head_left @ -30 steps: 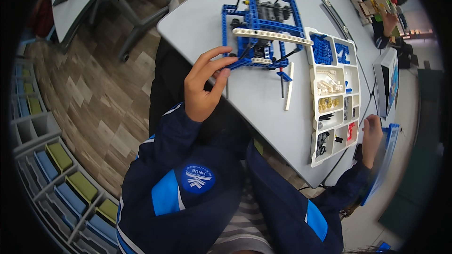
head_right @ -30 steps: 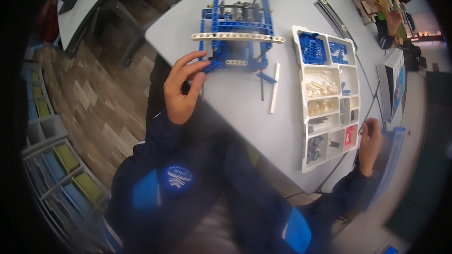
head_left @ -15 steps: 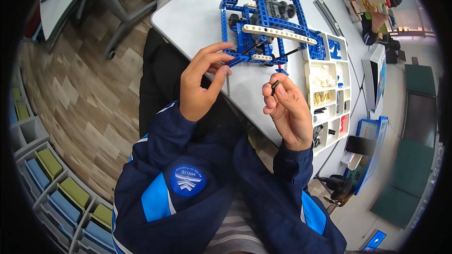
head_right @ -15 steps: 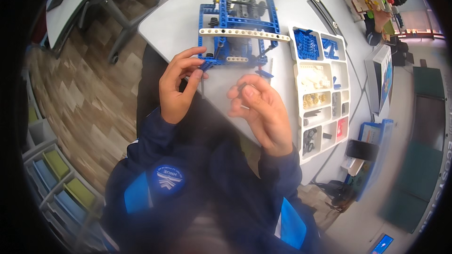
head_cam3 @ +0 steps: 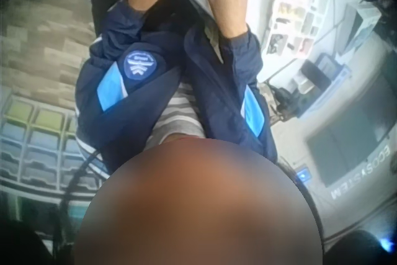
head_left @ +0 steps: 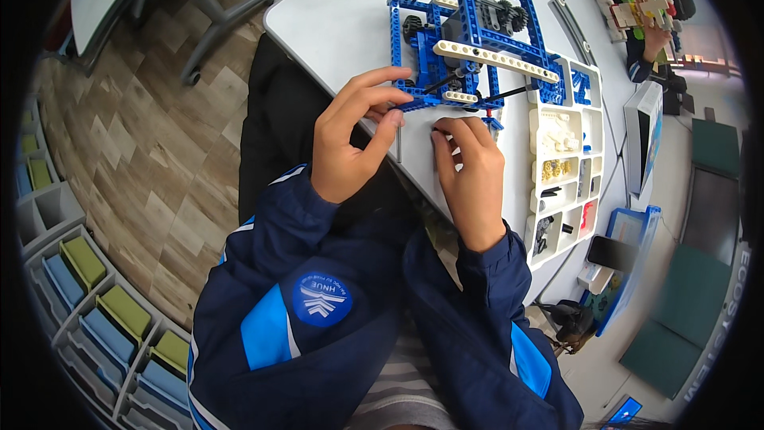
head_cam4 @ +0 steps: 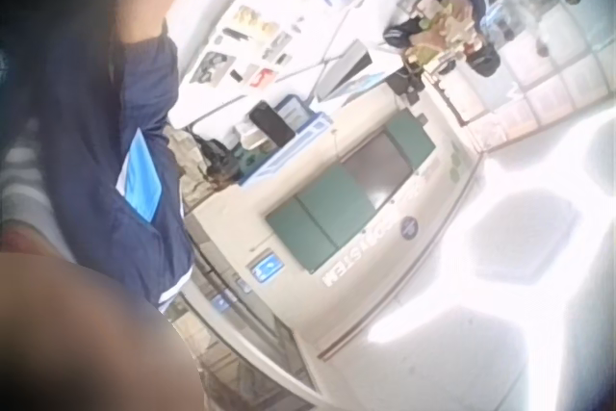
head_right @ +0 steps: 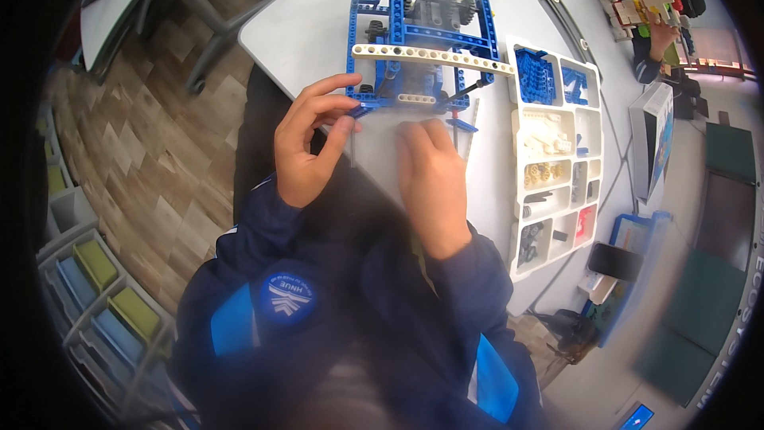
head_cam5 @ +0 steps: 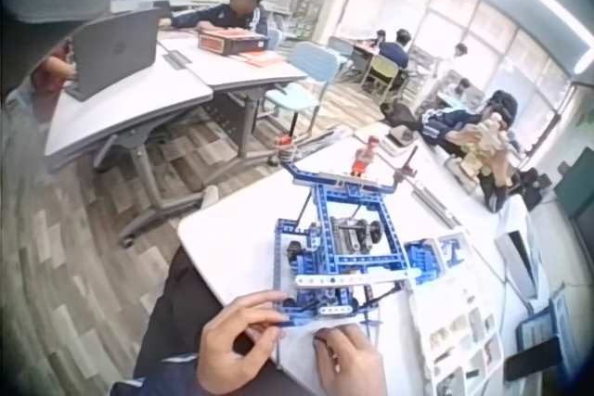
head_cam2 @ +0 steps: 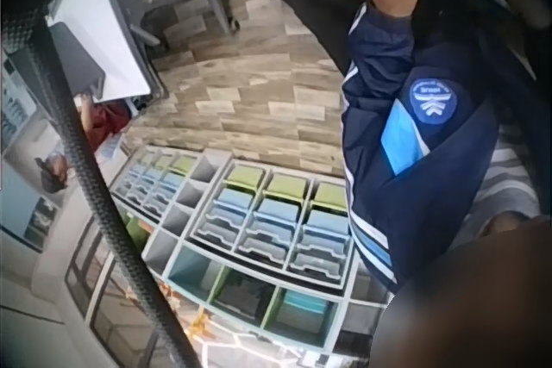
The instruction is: The person assembles a blue LEGO Technic model at a table, selecting pieces from a compartmentalized tray and attaching them to the growing structure. They repeatedly pick small beams and connectors, align them with existing parts, and press them into place while occasionally rotating the model to access different sides.
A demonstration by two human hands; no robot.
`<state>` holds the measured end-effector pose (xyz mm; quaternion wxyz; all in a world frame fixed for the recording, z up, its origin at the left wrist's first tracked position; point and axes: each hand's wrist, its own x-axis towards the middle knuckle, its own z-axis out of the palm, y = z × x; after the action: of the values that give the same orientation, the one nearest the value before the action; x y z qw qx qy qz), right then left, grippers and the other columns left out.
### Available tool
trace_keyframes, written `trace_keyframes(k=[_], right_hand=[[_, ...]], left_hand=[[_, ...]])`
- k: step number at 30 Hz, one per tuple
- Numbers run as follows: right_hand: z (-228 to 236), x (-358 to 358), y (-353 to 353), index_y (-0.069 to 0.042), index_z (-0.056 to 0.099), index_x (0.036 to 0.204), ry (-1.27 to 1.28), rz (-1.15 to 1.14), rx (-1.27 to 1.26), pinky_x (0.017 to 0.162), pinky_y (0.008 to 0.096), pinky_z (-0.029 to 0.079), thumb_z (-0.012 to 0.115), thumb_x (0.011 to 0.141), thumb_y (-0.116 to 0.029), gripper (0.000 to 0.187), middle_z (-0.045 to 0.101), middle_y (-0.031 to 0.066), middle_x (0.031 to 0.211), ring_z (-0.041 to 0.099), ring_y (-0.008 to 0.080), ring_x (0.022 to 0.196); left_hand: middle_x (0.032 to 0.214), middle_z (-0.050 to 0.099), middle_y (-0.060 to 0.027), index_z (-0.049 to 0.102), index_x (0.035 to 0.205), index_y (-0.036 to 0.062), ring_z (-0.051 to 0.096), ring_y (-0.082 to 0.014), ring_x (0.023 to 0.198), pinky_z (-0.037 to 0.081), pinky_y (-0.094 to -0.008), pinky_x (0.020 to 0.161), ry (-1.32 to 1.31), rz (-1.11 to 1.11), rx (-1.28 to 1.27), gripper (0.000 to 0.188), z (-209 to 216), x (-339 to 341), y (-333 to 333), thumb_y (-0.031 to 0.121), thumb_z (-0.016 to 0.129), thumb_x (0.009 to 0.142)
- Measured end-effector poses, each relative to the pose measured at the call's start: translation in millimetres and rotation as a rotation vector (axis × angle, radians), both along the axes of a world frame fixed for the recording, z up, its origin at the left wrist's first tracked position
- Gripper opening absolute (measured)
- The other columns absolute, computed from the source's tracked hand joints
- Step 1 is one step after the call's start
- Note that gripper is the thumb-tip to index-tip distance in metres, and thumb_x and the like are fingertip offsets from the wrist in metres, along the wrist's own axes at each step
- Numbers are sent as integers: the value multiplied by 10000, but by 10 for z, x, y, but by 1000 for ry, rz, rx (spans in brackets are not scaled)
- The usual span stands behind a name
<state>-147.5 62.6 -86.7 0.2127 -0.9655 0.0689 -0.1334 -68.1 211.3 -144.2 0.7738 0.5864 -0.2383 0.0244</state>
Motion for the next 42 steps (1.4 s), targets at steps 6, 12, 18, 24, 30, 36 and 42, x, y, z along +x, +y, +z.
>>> trace_keyframes(k=[6, 12, 18, 24, 30, 36, 42], right_hand=[[60, 40, 62, -22, 650, 967, -74, 19, 76, 602, 366, 540, 630, 865, 25, 114, 636, 136, 961, 662, 318, 737], [386, 47, 162, 61, 644, 1043, -94, -76, 944, 472, 201, 411, 626, 935, 5, 123, 647, 70, 833, 581, 83, 587], [401, 178, 256, 45, 665, 1075, -54, -118, 1040, 436, 197, 332, 641, 943, -48, 164, 615, 41, 660, 507, 72, 469], [368, 127, 335, 45, 674, 1071, -56, -158, 994, 439, 197, 332, 646, 940, -60, 170, 620, 52, 635, 517, 76, 463], [335, 130, 330, 58, 649, 1067, -16, -140, 988, 385, 210, 328, 594, 976, -132, 219, 546, 50, 574, 458, 98, 399], [400, 126, 230, 40, 640, 1061, 155, -159, 1209, 384, 213, 343, 572, 979, -180, 244, 503, 36, 548, 442, 108, 381], [304, 103, 138, 45, 645, 1023, 173, -196, 1301, 414, 234, 394, 568, 963, -119, 191, 582, 72, 583, 526, 142, 425]], left_hand=[[1219, 647, -136, 675, 1021, 4, 663, -140, 819, 525, -245, 684, -41, 36, 17, 201, 10, -11, -10, -38, 703, 827], [1191, 661, -129, 690, 986, 20, 669, -155, 828, 529, -250, 670, -31, 35, 9, 183, 23, -22, 21, -58, 706, 821], [1194, 662, -121, 706, 979, 27, 672, -163, 833, 532, -253, 679, -35, 7, -6, 173, 1, -24, 49, -51, 705, 825], [1188, 661, -116, 718, 979, 33, 678, -166, 850, 541, -259, 700, -87, 6, -13, 185, -20, -24, 63, -65, 705, 822], [1188, 657, -111, 715, 979, 33, 678, -167, 837, 544, -258, 686, -106, 4, -10, 180, -32, -42, 65, -54, 716, 821], [1184, 656, -110, 712, 971, 33, 676, -163, 801, 545, -259, 667, -114, 9, 0, 178, -46, -55, 69, -59, 713, 818], [1175, 657, -107, 716, 964, 44, 673, -162, 810, 540, -255, 661, -133, -28, 16, 161, -38, -63, 98, -21, 728, 818]])
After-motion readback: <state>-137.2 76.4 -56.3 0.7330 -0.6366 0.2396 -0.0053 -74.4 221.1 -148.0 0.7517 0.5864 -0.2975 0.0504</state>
